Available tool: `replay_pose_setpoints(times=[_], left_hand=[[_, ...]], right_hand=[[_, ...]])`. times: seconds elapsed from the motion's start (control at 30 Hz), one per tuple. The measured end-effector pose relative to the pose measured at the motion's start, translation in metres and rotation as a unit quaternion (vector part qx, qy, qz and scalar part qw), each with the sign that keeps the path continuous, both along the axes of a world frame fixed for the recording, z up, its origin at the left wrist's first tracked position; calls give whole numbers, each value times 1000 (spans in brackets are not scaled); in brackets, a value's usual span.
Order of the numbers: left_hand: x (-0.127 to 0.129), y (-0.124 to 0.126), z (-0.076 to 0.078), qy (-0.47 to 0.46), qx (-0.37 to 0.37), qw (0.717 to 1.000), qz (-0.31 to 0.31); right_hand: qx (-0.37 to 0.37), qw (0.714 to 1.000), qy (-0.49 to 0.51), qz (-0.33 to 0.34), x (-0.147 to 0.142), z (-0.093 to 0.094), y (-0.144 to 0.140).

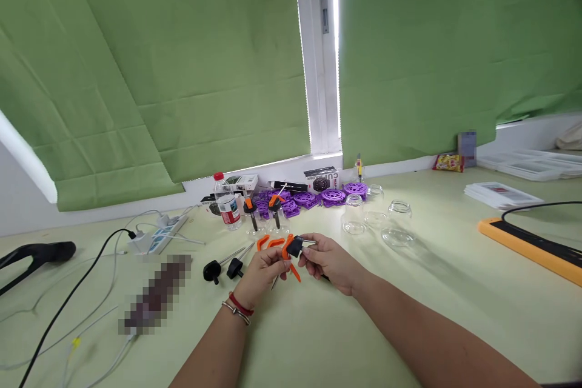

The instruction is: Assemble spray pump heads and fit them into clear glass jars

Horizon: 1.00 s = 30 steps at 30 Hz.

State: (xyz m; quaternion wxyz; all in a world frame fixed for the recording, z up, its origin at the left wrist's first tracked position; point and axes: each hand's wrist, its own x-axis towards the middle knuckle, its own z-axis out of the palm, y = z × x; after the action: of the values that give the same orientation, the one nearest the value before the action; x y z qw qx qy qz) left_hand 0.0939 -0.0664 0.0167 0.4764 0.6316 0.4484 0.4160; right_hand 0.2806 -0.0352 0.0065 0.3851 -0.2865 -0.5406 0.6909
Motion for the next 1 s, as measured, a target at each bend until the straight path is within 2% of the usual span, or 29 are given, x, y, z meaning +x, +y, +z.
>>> replay_pose_setpoints(times=[0.2, 0.27, 0.4, 0.53, 0.6, 0.7, 0.8, 0.9, 1.0], left_hand=[[-6, 4, -9, -41, -29, 998, 27], [-6, 3, -7, -17, -23, 999, 26], [0, -7, 4, 65, 28, 997, -26], [6, -17, 14, 138, 69, 986, -58], [6, -19, 15, 148, 43, 985, -83], [3, -18, 16, 122, -50, 983, -127], [-2, -16, 15, 99, -122, 976, -149], [-6, -15, 14, 135, -159, 963, -172], [-5, -15, 12, 171, -163, 949, -209]], right_hand=[[29, 999, -23, 22, 0, 7, -4], [40, 998, -31, 23, 1, 6, -3], [63, 996, -55, 38, 5, 0, 3], [66, 987, -100, 105, 12, -2, 8], [65, 984, -118, 113, 13, -2, 8], [52, 983, -132, 116, 12, -3, 6], [24, 977, -131, 167, 9, -5, 4], [-11, 970, -141, 198, 6, -7, 1], [-35, 964, -163, 206, 4, -7, 0]])
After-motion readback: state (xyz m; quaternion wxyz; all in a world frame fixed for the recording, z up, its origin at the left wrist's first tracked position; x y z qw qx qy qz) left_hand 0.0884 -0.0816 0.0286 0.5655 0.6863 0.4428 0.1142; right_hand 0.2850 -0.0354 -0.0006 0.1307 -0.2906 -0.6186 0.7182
